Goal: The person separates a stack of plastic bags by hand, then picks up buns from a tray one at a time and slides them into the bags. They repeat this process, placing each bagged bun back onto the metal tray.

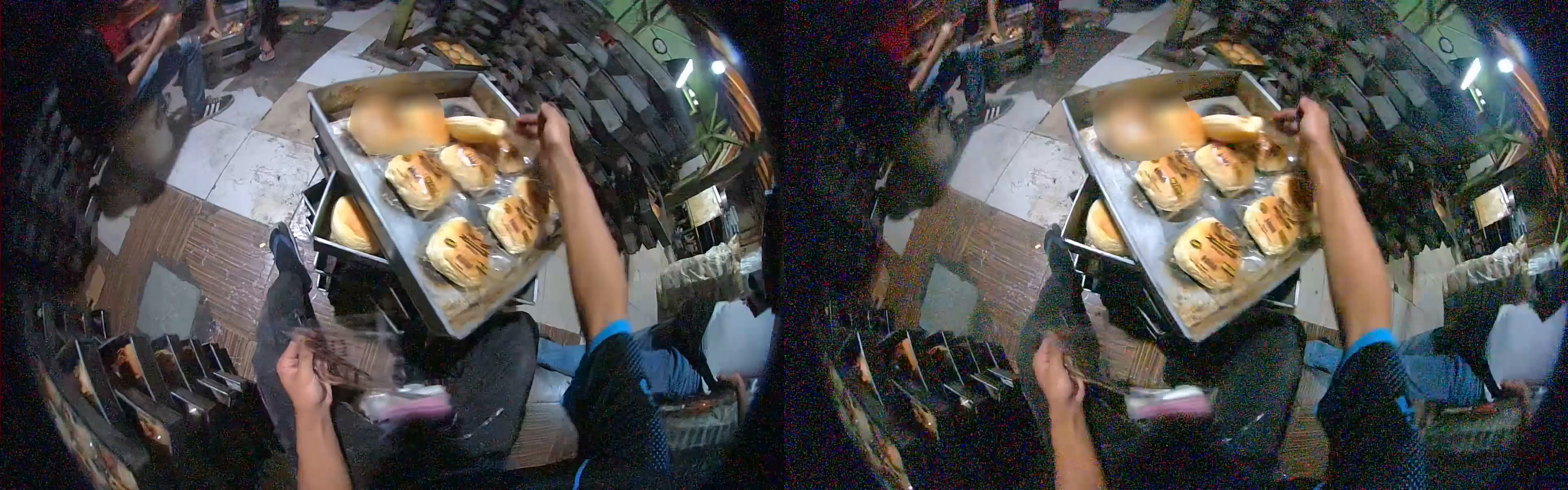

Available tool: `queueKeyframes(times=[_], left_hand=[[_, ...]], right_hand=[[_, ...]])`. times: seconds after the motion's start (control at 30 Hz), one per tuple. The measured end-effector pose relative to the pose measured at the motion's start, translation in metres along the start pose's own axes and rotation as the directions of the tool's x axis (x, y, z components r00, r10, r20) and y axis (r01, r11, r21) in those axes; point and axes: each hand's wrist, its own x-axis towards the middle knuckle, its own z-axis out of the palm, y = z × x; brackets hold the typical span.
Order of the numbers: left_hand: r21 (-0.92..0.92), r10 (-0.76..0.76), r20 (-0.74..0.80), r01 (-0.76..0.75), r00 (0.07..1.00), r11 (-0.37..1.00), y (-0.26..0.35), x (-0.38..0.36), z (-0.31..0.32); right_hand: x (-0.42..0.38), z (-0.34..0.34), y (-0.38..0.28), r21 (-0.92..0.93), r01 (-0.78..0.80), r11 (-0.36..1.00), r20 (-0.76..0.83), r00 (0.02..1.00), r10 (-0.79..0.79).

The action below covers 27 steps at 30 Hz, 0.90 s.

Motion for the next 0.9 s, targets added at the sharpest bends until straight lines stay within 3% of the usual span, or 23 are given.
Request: queueKeyframes(times=[0.03,0.07,0.1,0.17,0.23,0.27,0.33,0.4,0.43,0.47,0.53,0.6,0.67,0.73,0.8,0.83,0.87,0.9], left_hand=[[-0.018,0.023,0.023,-0.022,0.999,1.000,-0.004,0.001,-0.003],[-0.035,0.048,0.043,-0.046,0.998,0.998,-0.004,-0.003,-0.001],[-0.052,0.047,0.082,-0.042,0.996,0.998,0.005,-0.012,0.011],[-0.013,0.078,0.086,-0.077,0.993,0.997,0.010,-0.028,0.016],[-0.033,0.057,0.164,-0.052,0.985,0.998,0.016,-0.033,0.013],[0.009,0.056,0.118,-0.057,0.991,0.998,0.013,-0.035,0.013],[0.087,0.058,0.024,-0.060,0.998,0.994,0.003,-0.037,0.019],[0.088,0.002,0.037,-0.005,0.999,0.996,-0.009,-0.028,-0.007],[0.076,-0.016,0.036,0.014,0.999,0.997,-0.011,-0.025,-0.012],[0.065,-0.035,0.034,0.033,0.999,0.997,-0.011,-0.020,-0.014],[0.158,-0.050,-0.036,0.055,0.998,0.986,0.006,-0.020,0.000],[0.201,-0.021,-0.061,0.033,0.998,0.979,0.008,-0.015,-0.001],[0.141,-0.008,-0.049,0.015,0.999,0.990,0.006,-0.010,-0.010],[0.098,-0.028,0.041,0.024,0.999,0.995,0.003,-0.008,-0.023],[0.024,0.007,-0.096,-0.005,0.995,1.000,0.004,-0.008,0.002],[0.019,-0.033,-0.001,0.033,0.999,0.999,0.007,-0.009,-0.005],[0.025,-0.049,0.013,0.048,0.999,0.999,0.008,-0.009,-0.009],[0.036,-0.059,0.030,0.058,0.998,0.998,0.009,-0.009,-0.012]], right_hand=[[-0.020,-0.008,0.012,0.087,0.166,0.982,-0.025,0.986,-0.165],[-0.063,-0.001,0.009,-0.024,0.249,0.968,0.050,0.967,-0.248],[-0.077,-0.007,0.021,-0.525,0.574,0.628,0.201,0.801,-0.564],[-0.143,0.020,0.006,-0.617,0.637,0.463,0.361,0.751,-0.553],[-0.153,0.039,0.004,-0.545,0.821,0.171,0.546,0.502,-0.671],[-0.153,0.044,0.005,-0.489,0.872,0.013,0.625,0.360,-0.693],[-0.117,0.056,0.002,-0.538,0.834,0.124,0.544,0.455,-0.705],[-0.058,0.069,0.004,-0.622,0.751,0.222,0.433,0.566,-0.702],[-0.021,0.072,0.009,-0.658,0.730,0.184,0.451,0.578,-0.680],[0.000,0.076,0.007,-0.690,0.677,0.256,0.447,0.677,-0.584],[0.047,0.084,0.019,-0.753,0.596,0.279,0.415,0.759,-0.502],[0.047,0.082,0.000,-0.760,0.588,0.277,0.532,0.808,-0.255],[0.041,0.076,-0.002,-0.664,0.670,0.331,0.579,0.742,-0.339],[0.026,0.061,-0.001,-0.607,0.743,0.281,0.651,0.668,-0.360],[0.015,0.040,0.005,-0.606,0.757,0.245,0.633,0.645,-0.428],[0.018,0.030,0.013,-0.674,0.683,0.280,0.481,0.694,-0.536],[0.022,0.017,0.016,-0.640,0.689,0.339,0.329,0.645,-0.690],[0.036,-0.004,0.024,-0.541,0.653,0.530,0.181,0.706,-0.685]])
